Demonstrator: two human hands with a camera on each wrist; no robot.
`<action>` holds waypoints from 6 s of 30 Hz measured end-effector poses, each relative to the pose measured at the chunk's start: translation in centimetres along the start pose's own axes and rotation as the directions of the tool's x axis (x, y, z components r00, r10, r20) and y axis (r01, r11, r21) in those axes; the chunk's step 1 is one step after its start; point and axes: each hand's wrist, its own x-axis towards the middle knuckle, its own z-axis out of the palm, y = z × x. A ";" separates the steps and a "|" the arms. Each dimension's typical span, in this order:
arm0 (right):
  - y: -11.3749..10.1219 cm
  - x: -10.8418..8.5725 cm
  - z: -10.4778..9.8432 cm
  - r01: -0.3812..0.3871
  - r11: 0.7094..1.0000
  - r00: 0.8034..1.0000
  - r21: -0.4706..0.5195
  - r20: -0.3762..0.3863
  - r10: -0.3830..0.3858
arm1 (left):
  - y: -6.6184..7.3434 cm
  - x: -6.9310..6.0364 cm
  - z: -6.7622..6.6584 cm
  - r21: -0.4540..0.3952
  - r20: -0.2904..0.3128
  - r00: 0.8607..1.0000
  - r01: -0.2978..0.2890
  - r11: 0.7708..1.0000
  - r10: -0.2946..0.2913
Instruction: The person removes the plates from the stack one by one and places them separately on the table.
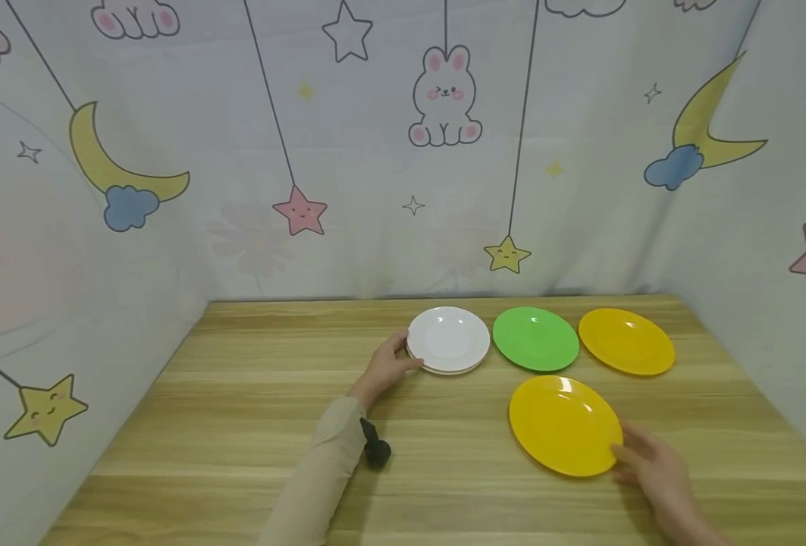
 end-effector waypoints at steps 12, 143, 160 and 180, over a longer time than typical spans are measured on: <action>0.2 1.0 -1.1 0.073 0.992 0.996 -0.099 -0.034 -0.076 | 0.1 -0.1 0.1 -0.001 -0.001 1.000 0.017 1.000 -0.017; -11.2 13.0 13.7 0.265 0.913 0.947 -0.310 0.264 -0.185 | 0.2 0.0 -0.1 0.015 -0.005 1.000 0.027 1.000 -0.027; -11.0 13.0 14.2 0.149 0.984 0.951 -0.102 0.287 -0.114 | 1.1 0.6 0.0 0.014 -0.109 0.990 0.096 0.995 -0.094; -10.8 12.9 14.4 0.181 0.976 0.949 -0.118 0.280 -0.142 | 1.2 1.1 0.4 -0.021 -0.194 0.971 0.140 0.990 -0.141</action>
